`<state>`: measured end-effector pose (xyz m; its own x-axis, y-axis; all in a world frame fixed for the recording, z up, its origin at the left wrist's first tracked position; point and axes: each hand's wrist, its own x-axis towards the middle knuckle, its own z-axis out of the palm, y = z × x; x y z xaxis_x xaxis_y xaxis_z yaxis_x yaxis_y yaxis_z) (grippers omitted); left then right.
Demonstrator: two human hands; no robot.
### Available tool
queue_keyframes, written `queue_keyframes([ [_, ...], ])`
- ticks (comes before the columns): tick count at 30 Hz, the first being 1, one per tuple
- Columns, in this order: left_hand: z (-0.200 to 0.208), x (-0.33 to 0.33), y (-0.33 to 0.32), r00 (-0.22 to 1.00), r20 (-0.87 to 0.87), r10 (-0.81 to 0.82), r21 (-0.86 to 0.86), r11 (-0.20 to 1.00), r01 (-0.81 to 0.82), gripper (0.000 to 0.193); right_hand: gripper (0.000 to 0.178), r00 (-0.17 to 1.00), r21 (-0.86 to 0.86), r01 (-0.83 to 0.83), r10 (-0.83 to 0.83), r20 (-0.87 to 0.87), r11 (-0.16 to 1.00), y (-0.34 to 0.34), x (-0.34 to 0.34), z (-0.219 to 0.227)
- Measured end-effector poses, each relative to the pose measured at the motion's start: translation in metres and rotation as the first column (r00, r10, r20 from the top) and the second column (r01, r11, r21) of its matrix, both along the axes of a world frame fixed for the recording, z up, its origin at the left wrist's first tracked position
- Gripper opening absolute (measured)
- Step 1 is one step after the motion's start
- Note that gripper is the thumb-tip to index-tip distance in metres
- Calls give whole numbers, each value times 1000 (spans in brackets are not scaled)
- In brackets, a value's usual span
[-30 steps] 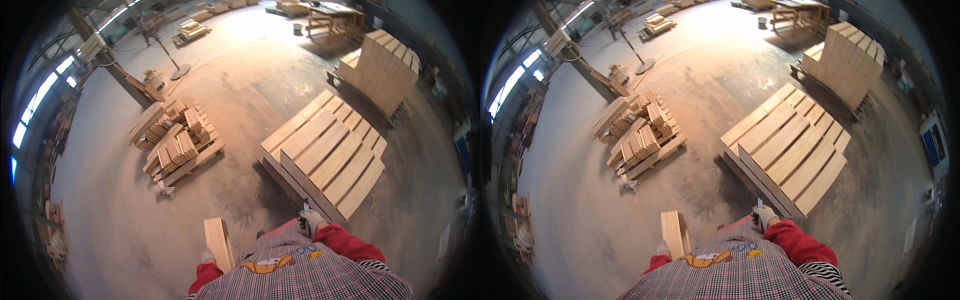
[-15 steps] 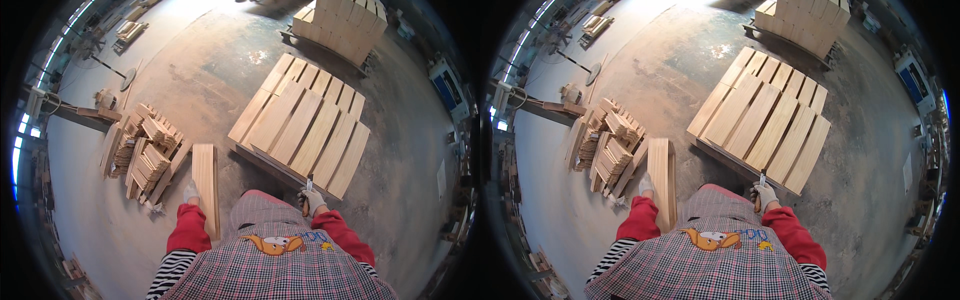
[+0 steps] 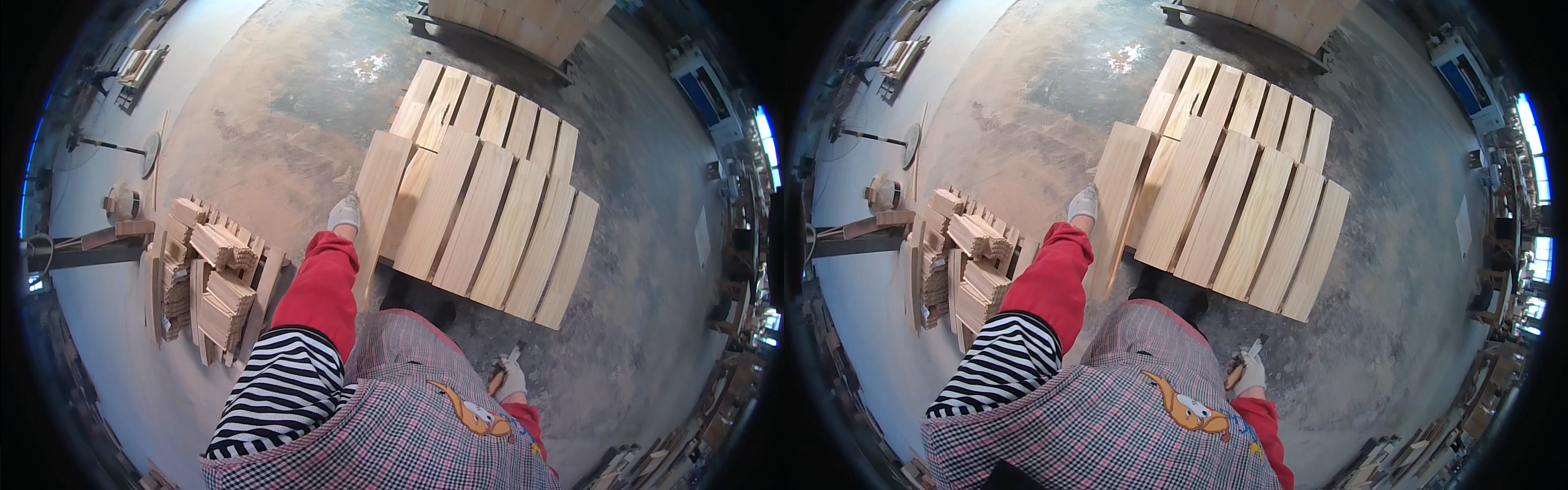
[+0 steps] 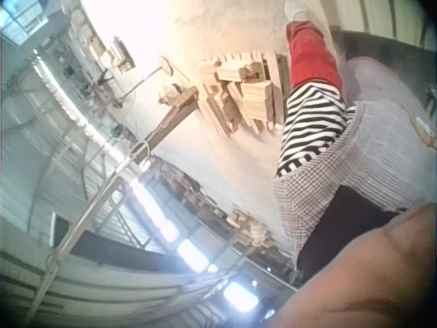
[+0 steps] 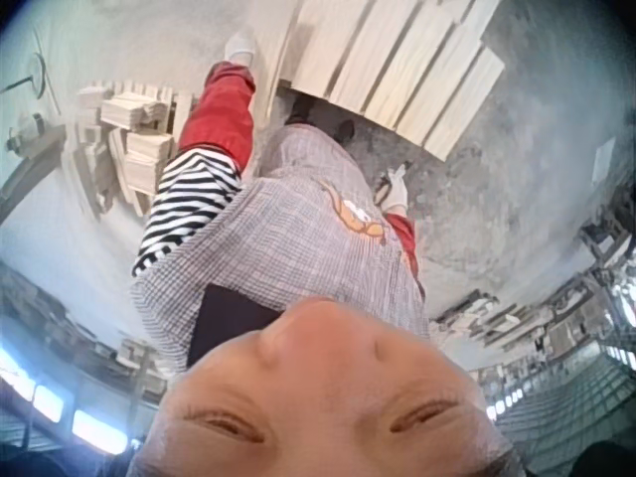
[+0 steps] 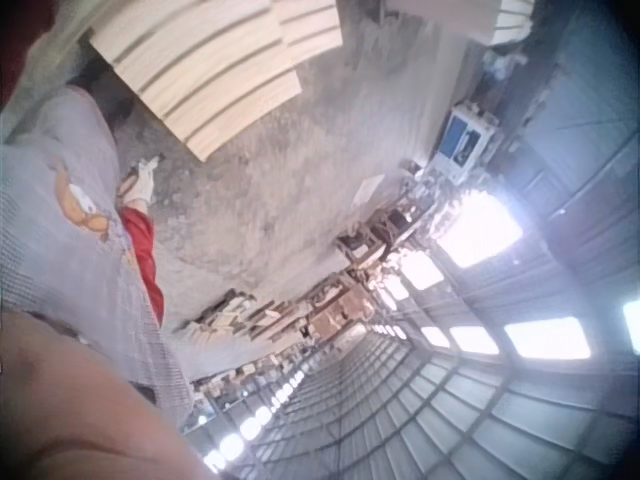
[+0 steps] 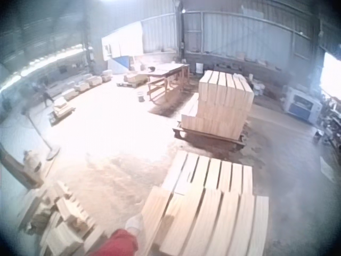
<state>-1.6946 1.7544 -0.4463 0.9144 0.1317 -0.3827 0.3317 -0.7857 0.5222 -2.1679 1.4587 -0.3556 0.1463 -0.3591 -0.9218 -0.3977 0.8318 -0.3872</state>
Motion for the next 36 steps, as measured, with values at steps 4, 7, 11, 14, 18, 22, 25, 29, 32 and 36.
queue_keyframes([
  [4, -14, 45, -38, 999, -24, -23, -85, 996, 21, 59, 12, 998, -45, -20, 17, -60, 999, 32, 24, 19],
  [7, -17, 71, -57, 994, -82, -66, -62, 996, 61, 61, 11, 998, -73, -29, 24, -64, 997, 44, 34, 23],
  [11, -44, 97, -74, 986, -139, -88, -58, 995, 81, 67, 13, 995, -108, -43, 33, -92, 993, 56, 52, 39],
  [14, -53, 101, -89, 985, -154, -83, -83, 994, 71, 68, 14, 993, -101, -18, 7, -115, 995, 62, 56, 41],
  [18, -52, 105, -102, 972, -198, -128, -64, 991, 117, 68, 14, 994, -101, -12, 1, -107, 995, 65, 61, 41],
  [22, -108, 100, -90, 980, -125, -156, -3, 988, 157, 69, 15, 991, -104, -45, 31, -127, 994, 57, 68, 44],
  [25, -76, 96, -99, 977, -187, -100, -3, 995, 101, 70, 15, 990, -85, -36, 24, -140, 996, 59, 76, 47],
  [29, -69, 90, -95, 978, -178, -113, -12, 994, 112, 69, 17, 990, -80, -56, 45, -131, 995, 60, 71, 42],
  [32, -77, 89, -94, 983, -148, -110, -49, 993, 104, 67, 17, 987, -71, -85, 74, -144, 994, 59, 78, 43],
  [36, -70, 93, -99, 967, -120, -225, -37, 974, 222, 65, 17, 983, -58, -105, 94, -159, 993, 61, 81, 47],
])
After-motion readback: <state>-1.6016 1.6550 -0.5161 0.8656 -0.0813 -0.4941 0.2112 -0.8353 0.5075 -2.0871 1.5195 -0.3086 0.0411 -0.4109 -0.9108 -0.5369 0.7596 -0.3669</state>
